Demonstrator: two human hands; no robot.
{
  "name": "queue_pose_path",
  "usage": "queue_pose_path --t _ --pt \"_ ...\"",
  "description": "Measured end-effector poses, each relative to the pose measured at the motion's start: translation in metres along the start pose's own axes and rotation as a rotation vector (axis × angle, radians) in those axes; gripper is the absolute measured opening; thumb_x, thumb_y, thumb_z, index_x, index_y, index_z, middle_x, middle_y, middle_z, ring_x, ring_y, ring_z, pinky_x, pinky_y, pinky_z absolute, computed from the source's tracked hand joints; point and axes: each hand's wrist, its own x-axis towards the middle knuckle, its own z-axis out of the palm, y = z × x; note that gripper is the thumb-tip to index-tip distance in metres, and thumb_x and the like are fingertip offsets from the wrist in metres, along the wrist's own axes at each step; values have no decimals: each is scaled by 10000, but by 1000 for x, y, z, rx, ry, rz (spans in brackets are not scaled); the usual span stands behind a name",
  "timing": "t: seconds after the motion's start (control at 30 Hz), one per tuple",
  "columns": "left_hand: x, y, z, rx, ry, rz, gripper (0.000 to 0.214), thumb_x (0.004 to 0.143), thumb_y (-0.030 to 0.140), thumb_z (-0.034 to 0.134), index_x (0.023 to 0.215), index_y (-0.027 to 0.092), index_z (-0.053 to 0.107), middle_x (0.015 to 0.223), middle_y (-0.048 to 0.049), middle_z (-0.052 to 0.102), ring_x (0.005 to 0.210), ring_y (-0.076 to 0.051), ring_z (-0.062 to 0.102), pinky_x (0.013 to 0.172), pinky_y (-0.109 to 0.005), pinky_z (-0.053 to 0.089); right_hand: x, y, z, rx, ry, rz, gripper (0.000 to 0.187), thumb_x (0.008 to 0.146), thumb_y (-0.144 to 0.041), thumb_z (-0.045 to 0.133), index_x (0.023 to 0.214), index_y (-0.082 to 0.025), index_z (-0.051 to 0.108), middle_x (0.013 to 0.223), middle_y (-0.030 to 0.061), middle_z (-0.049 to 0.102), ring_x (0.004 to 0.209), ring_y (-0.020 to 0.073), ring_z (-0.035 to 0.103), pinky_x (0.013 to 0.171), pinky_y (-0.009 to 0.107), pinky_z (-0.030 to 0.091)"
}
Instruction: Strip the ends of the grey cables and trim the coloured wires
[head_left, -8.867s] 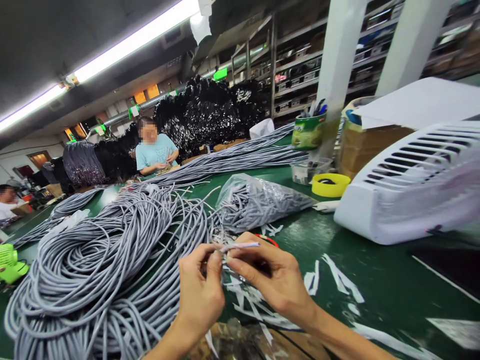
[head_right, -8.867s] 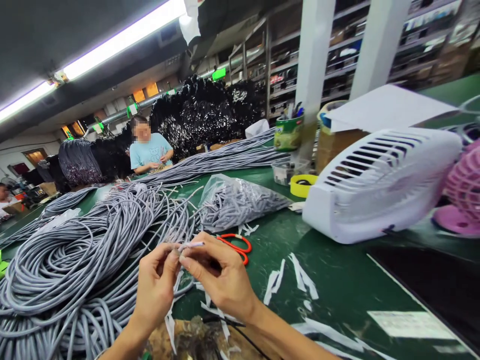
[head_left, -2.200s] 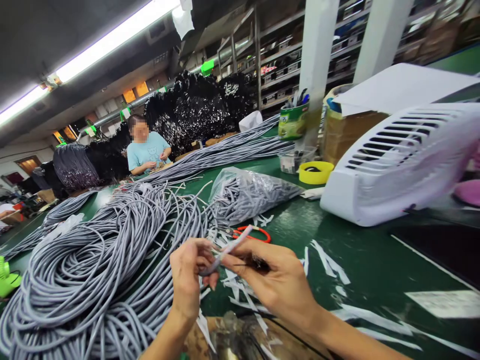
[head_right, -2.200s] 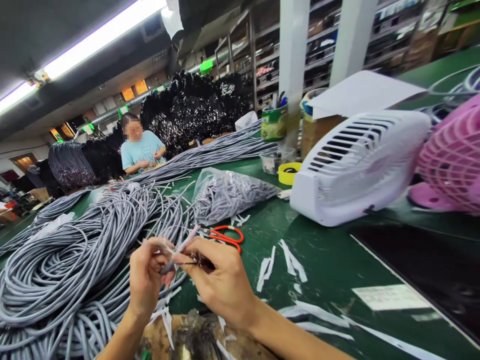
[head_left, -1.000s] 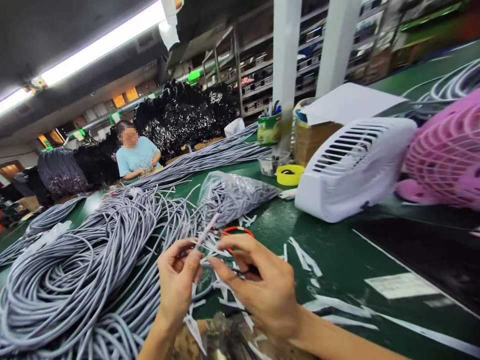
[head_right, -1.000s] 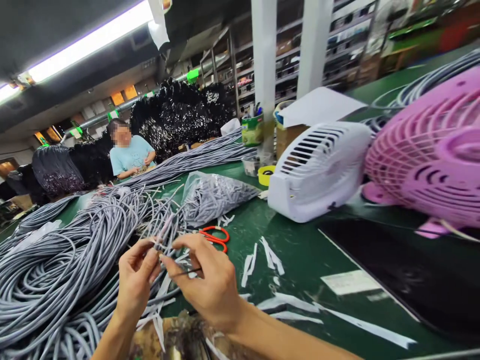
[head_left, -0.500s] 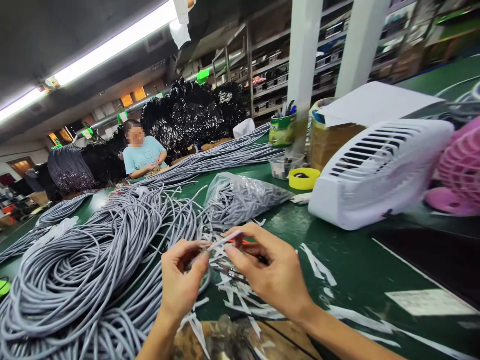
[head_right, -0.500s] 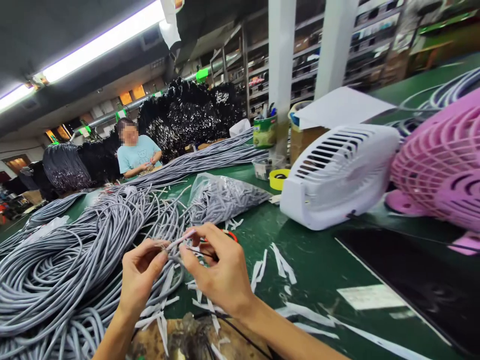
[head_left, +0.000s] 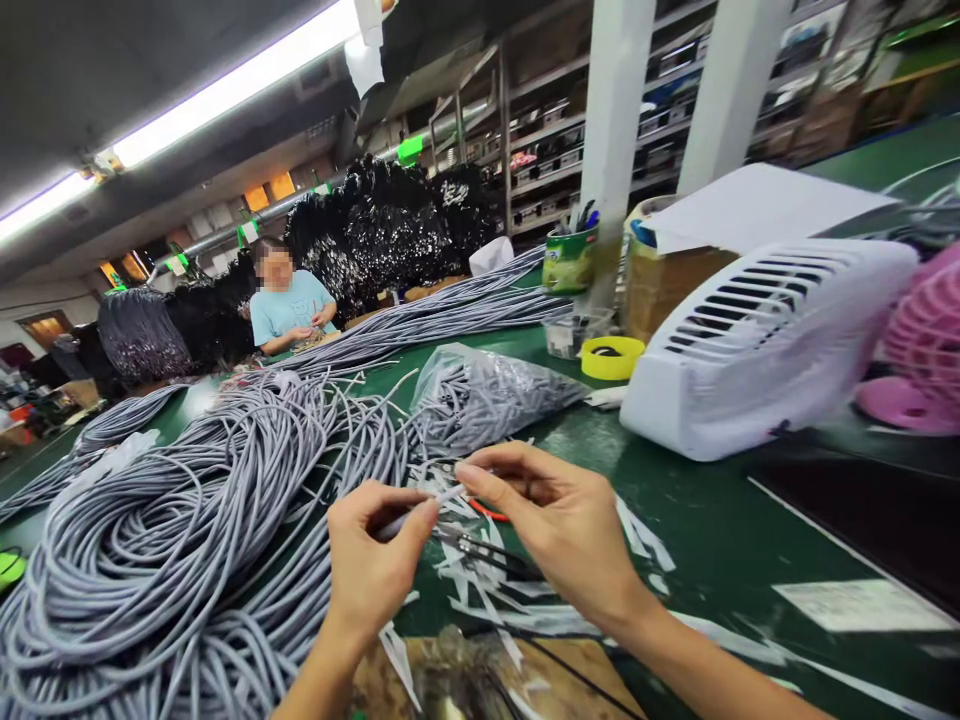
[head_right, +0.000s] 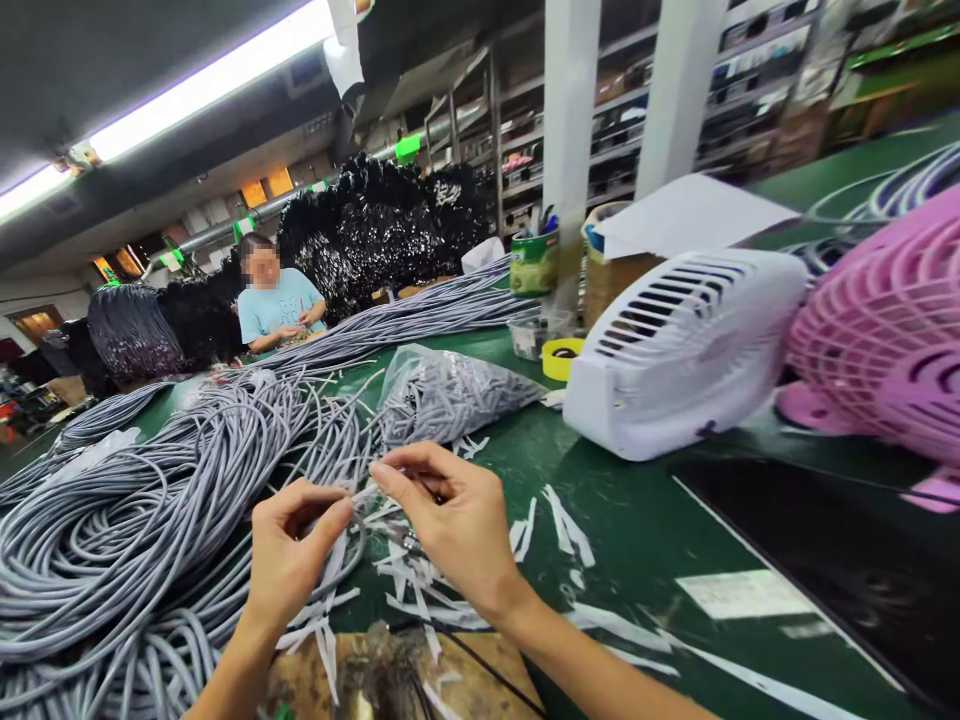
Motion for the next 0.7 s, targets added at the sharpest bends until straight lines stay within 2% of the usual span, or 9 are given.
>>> queue_pose_path --t 0.17,0.23,0.33,0.4,0.5,0.6,0.7 --pt "-2 -2 -2 247 16 97 107 686 183 607 622 136 678 577 -32 615 508 -117 540 474 -205 394 0 -2 -3 -363 157 -472 86 761 -134 589 703 -197 582 608 -5 616 472 88 518 442 199 408" --pt "-1 -4 -3 372 6 114 102 662 126 602 581 140 662 553 -16 596 497 -106 520 478 -202 369 3 -2 -7 -431 259 -552 103 764 -112 592 724 -204 573 633 -1 603 501 91 516 463 207 408" --pt "0 -6 -3 388 0 134 107 666 104 597 596 143 668 573 -12 597 523 -103 522 503 -199 371 6 -1 -9 -446 315 -520 97 777 -121 589 769 -217 581 635 -9 587 501 88 507 478 209 417" --pt "0 -6 -3 315 30 150 108 696 137 594 634 149 681 602 -17 605 544 -105 524 505 -196 374 6 2 -8 -429 266 -471 107 791 -133 572 856 -216 591 680 -6 600 470 77 496 452 203 413" --pt "-1 -6 -5 203 90 107 123 733 200 585 665 151 675 606 -17 601 544 -107 522 493 -197 373 2 5 -4 -405 114 -469 152 802 -148 555 941 -204 583 750 8 632 470 75 526 428 198 412" --pt "-1 -8 -6 23 95 -10 164 757 265 568 669 137 620 524 16 534 447 -80 472 435 -181 353 0 6 -1 -404 -30 -530 61 807 -157 545 807 -201 587 697 6 653 568 109 599 505 203 453" --pt "1 -8 -6 -216 35 -99 243 766 364 568 667 145 537 463 71 422 339 -35 365 351 -151 281 2 3 -1 -378 -45 -481 112 810 -174 532 707 -195 572 613 -7 635 509 98 575 472 192 442"
